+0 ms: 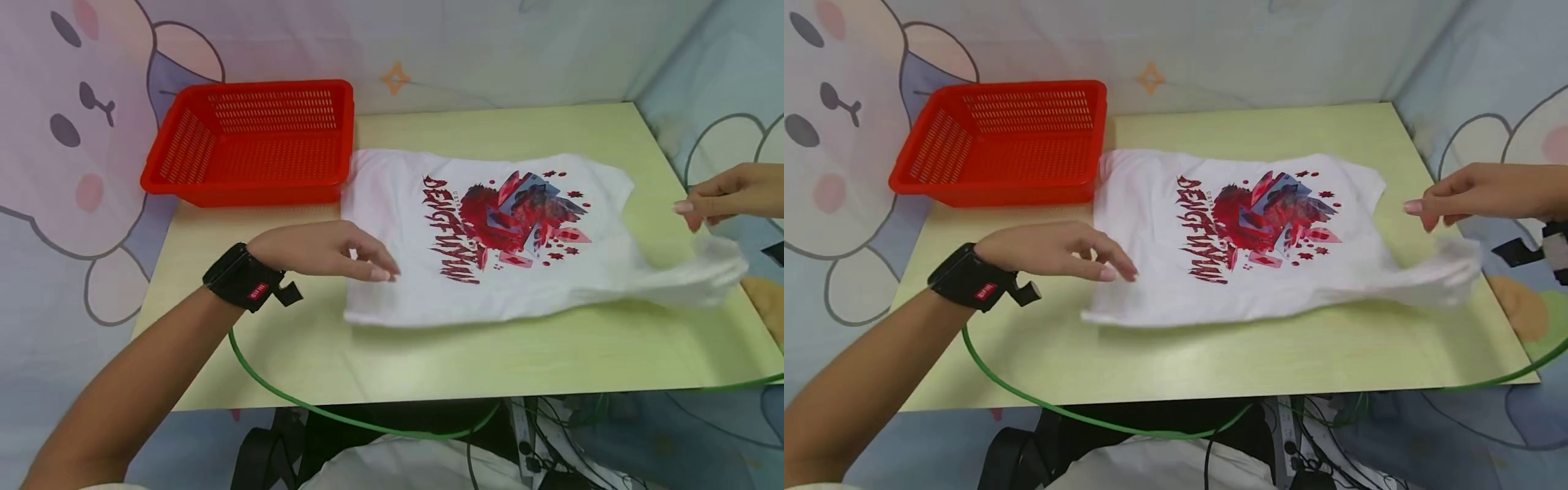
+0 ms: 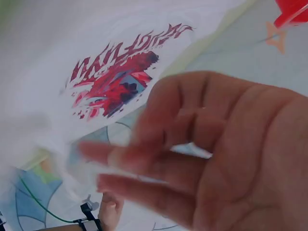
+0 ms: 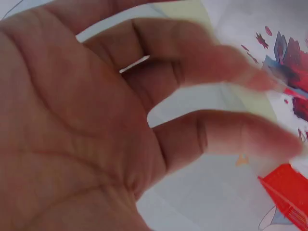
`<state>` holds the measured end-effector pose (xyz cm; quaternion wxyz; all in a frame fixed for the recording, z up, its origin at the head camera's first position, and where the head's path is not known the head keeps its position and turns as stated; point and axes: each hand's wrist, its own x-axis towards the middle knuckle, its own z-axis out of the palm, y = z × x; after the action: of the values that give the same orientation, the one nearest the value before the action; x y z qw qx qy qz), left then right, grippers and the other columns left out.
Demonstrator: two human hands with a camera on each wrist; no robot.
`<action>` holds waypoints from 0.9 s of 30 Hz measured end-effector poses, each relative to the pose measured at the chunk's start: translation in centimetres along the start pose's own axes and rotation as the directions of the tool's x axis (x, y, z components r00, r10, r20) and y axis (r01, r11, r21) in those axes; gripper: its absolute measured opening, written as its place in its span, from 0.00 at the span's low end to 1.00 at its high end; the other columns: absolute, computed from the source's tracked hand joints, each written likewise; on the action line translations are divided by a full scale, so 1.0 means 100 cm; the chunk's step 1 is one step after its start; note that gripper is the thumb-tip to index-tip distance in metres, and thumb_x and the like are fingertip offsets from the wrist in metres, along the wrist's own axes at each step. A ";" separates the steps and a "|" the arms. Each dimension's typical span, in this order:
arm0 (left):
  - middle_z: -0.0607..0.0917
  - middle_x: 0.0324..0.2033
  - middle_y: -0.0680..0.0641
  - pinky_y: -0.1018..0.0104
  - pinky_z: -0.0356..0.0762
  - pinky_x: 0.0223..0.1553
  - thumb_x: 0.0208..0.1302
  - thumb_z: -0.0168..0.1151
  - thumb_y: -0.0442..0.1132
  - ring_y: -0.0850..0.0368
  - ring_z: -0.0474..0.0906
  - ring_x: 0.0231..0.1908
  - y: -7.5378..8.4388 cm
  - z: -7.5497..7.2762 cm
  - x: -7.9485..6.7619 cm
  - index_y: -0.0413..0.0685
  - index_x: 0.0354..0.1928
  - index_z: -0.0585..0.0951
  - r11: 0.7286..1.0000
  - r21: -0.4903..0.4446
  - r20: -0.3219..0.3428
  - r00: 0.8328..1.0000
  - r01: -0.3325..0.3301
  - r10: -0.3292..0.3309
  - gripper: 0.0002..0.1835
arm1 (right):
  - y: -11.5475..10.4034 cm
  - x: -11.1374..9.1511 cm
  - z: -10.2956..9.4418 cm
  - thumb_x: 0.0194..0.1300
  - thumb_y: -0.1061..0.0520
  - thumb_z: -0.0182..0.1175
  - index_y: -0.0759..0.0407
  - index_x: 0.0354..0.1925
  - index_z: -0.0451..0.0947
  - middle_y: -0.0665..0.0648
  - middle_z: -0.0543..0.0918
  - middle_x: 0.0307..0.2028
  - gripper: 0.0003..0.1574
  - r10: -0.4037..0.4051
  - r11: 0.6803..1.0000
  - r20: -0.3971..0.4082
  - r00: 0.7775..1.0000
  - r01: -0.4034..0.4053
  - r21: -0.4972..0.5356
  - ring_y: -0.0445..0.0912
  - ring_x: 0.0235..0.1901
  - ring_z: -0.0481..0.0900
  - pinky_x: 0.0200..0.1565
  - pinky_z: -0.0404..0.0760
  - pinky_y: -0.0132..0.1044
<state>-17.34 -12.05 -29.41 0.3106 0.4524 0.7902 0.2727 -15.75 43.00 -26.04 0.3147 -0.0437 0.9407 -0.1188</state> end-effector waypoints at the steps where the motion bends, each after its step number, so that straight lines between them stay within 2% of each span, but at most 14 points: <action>1: 0.79 0.43 0.65 0.65 0.71 0.40 0.60 0.50 0.62 0.67 0.73 0.41 -0.001 0.000 0.005 0.75 0.51 0.75 1.000 -0.007 -0.025 1.000 0.009 -0.009 0.18 | -0.001 0.006 -0.001 0.66 0.35 0.41 0.62 0.42 0.76 0.59 0.80 0.38 0.34 -0.001 1.000 0.014 1.000 0.001 -0.005 0.55 0.37 0.77 0.37 0.74 0.50; 2: 0.76 0.49 0.66 0.63 0.71 0.45 0.59 0.49 0.63 0.67 0.71 0.46 -0.003 0.000 0.010 0.76 0.54 0.72 1.000 0.001 -0.062 0.998 0.019 -0.018 0.20 | -0.003 0.012 -0.002 0.65 0.34 0.41 0.61 0.46 0.76 0.61 0.79 0.42 0.35 -0.010 1.000 0.017 1.000 0.010 -0.013 0.57 0.41 0.76 0.39 0.73 0.53; 5: 0.67 0.58 0.67 0.58 0.66 0.53 0.57 0.47 0.68 0.66 0.65 0.55 -0.008 -0.003 0.030 0.79 0.61 0.62 0.995 -0.033 -0.176 0.980 0.091 -0.096 0.28 | -0.012 0.031 -0.005 0.64 0.33 0.42 0.61 0.56 0.69 0.62 0.77 0.47 0.39 -0.055 0.998 -0.017 0.998 0.054 -0.030 0.58 0.46 0.74 0.42 0.72 0.55; 9: 0.59 0.63 0.64 0.54 0.60 0.57 0.52 0.46 0.71 0.62 0.57 0.61 -0.015 -0.012 0.060 0.75 0.66 0.53 0.981 -0.093 -0.262 0.946 0.171 -0.190 0.38 | -0.023 0.057 -0.014 0.63 0.31 0.42 0.61 0.60 0.63 0.64 0.74 0.51 0.42 -0.093 0.996 -0.050 0.994 0.092 -0.019 0.61 0.51 0.69 0.46 0.69 0.58; 13: 0.59 0.64 0.60 0.55 0.60 0.58 0.50 0.46 0.73 0.60 0.55 0.63 -0.021 -0.025 0.088 0.69 0.68 0.52 0.955 -0.127 -0.329 0.897 0.268 -0.295 0.43 | -0.027 0.081 -0.024 0.63 0.32 0.42 0.62 0.61 0.63 0.68 0.69 0.55 0.42 -0.125 0.992 -0.092 0.988 0.124 -0.021 0.64 0.53 0.65 0.47 0.64 0.62; 17: 0.59 0.65 0.57 0.55 0.58 0.59 0.52 0.47 0.72 0.58 0.54 0.64 -0.028 -0.039 0.108 0.61 0.69 0.52 0.914 -0.140 -0.392 0.826 0.381 -0.405 0.44 | -0.027 0.105 -0.025 0.61 0.30 0.42 0.63 0.59 0.65 0.70 0.67 0.55 0.44 -0.109 0.994 -0.157 0.982 0.106 -0.030 0.65 0.53 0.64 0.47 0.63 0.63; 19: 0.58 0.65 0.55 0.55 0.57 0.60 0.53 0.47 0.70 0.57 0.53 0.64 -0.033 -0.044 0.118 0.58 0.69 0.52 0.888 -0.111 -0.415 0.791 0.447 -0.450 0.45 | -0.027 0.115 -0.023 0.60 0.28 0.42 0.64 0.58 0.64 0.71 0.67 0.55 0.46 -0.088 0.996 -0.180 0.980 0.086 -0.021 0.66 0.52 0.64 0.46 0.64 0.63; 21: 0.57 0.66 0.52 0.55 0.57 0.60 0.55 0.45 0.69 0.56 0.53 0.64 -0.037 -0.048 0.127 0.55 0.70 0.50 0.860 -0.066 -0.429 0.763 0.507 -0.483 0.45 | -0.027 0.124 -0.020 0.60 0.29 0.42 0.66 0.61 0.60 0.74 0.65 0.55 0.49 -0.075 0.997 -0.190 0.979 0.076 -0.001 0.68 0.52 0.62 0.47 0.62 0.65; 23: 0.55 0.67 0.50 0.54 0.57 0.60 0.56 0.44 0.69 0.53 0.53 0.64 -0.040 -0.049 0.136 0.53 0.70 0.47 0.828 -0.015 -0.430 0.744 0.560 -0.511 0.45 | -0.028 0.132 -0.017 0.62 0.30 0.41 0.66 0.65 0.52 0.76 0.61 0.57 0.50 -0.068 0.998 -0.188 0.980 0.068 -0.007 0.70 0.55 0.58 0.49 0.59 0.66; 27: 0.50 0.68 0.46 0.49 0.55 0.60 0.56 0.42 0.69 0.45 0.51 0.64 -0.046 -0.050 0.152 0.53 0.70 0.38 0.767 0.077 -0.407 0.722 0.637 -0.559 0.48 | -0.031 0.145 -0.013 0.69 0.41 0.39 0.61 0.69 0.31 0.78 0.50 0.62 0.44 -0.068 0.998 -0.163 0.984 0.065 -0.025 0.72 0.60 0.48 0.54 0.49 0.67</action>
<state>-29.56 -1.34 -33.12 0.1819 0.1437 0.9612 0.1497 -28.05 37.94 -32.70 0.2319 -0.0683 0.9625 -0.1235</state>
